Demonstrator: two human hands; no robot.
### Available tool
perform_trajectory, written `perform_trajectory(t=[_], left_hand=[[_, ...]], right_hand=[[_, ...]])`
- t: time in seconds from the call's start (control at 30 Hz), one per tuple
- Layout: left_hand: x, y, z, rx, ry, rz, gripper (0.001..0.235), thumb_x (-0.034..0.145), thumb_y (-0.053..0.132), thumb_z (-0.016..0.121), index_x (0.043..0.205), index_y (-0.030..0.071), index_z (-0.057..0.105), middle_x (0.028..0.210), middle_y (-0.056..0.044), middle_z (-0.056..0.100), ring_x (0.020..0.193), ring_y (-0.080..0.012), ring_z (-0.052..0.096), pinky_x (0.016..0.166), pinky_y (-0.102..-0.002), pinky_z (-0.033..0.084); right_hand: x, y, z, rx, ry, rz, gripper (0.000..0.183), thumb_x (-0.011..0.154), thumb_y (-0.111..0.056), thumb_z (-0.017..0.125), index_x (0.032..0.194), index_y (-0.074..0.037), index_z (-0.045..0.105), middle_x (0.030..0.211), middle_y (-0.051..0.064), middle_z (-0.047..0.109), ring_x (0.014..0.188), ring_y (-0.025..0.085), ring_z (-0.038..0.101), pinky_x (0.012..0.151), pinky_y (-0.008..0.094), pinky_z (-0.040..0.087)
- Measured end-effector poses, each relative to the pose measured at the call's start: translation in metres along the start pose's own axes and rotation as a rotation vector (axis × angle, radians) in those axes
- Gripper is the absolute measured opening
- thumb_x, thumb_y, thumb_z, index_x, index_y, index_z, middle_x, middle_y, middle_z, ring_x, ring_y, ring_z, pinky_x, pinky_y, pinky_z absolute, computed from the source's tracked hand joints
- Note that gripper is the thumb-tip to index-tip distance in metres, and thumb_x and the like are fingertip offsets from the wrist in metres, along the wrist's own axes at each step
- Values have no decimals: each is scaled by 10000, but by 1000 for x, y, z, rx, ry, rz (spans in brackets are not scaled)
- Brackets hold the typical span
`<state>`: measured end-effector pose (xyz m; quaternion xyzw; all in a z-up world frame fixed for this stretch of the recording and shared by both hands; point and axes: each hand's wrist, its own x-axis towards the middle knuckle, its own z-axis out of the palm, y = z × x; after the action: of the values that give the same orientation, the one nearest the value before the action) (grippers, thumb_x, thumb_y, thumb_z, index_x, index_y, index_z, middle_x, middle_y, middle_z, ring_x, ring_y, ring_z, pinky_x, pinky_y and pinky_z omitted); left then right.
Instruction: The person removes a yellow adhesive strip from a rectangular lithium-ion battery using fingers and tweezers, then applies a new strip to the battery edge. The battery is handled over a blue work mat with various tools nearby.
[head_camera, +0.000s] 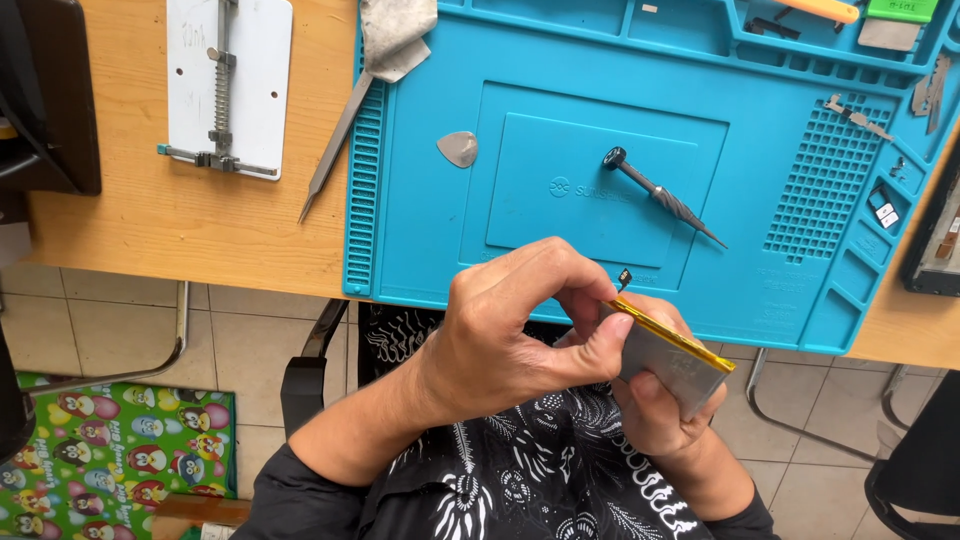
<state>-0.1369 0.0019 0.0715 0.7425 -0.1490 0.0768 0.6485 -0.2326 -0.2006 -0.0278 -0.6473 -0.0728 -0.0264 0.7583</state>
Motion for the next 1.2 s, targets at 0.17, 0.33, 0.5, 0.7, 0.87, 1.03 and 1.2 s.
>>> perform_trajectory(t=[0.17, 0.33, 0.5, 0.7, 0.87, 1.03, 1.2], left_hand=[[0, -9, 1, 86, 6, 144, 47, 958, -33, 620, 966, -8, 581, 831, -95, 631, 689, -198, 612, 629, -296, 542], [4, -14, -2, 436, 34, 422, 111, 1016, -3, 666, 1112, -38, 620, 1019, -125, 657, 779, -192, 683, 603, -317, 634], [12, -8, -5, 512, -5, 545, 146, 1031, -42, 525, 1120, -74, 636, 1011, -143, 662, 798, -223, 709, 686, -324, 632], [24, -3, -9, 577, -5, 646, 202, 1043, 2, 471, 1035, -77, 656, 963, -153, 675, 810, -256, 715, 775, -349, 661], [29, -3, -9, 628, -2, 680, 190, 1040, 0, 474, 1018, -70, 649, 926, -137, 652, 747, -237, 672, 711, -332, 622], [31, -1, -10, 675, -23, 684, 206, 1058, 30, 481, 1007, -52, 664, 927, -127, 656, 750, -232, 672, 709, -331, 604], [35, -1, -9, 698, -45, 665, 218, 1062, 20, 445, 1019, -45, 648, 912, -100, 619, 715, -189, 615, 660, -314, 557]], right_hand=[[5, -3, 11, 125, 34, 63, 561, 1001, -254, 586, 1429, 82, 450, 1410, 266, 521, 1316, 374, 566, 1161, 488, 506], [15, -13, 9, -326, -57, 14, 639, 955, -260, 472, 1445, 138, 375, 1424, 279, 521, 1368, 382, 522, 1249, 450, 398], [32, -25, 22, -335, -26, -27, 821, 943, -458, 519, 1510, 78, 263, 1482, 223, 406, 1452, 353, 406, 1323, 506, 300], [41, -25, 20, -517, -108, -177, 711, 986, -467, 441, 1463, 49, 339, 1412, 177, 469, 1389, 332, 451, 1293, 501, 299], [49, -28, 27, -445, -104, -235, 688, 1019, -367, 473, 1587, -36, 272, 1507, 225, 372, 1544, 360, 286, 1356, 507, 296], [53, -31, 27, -454, -89, -228, 741, 984, -363, 515, 1574, 2, 253, 1555, 271, 315, 1549, 386, 281, 1340, 529, 319], [58, -34, 25, -388, -101, -190, 755, 987, -340, 538, 1556, 46, 227, 1563, 225, 278, 1491, 364, 343, 1319, 504, 322]])
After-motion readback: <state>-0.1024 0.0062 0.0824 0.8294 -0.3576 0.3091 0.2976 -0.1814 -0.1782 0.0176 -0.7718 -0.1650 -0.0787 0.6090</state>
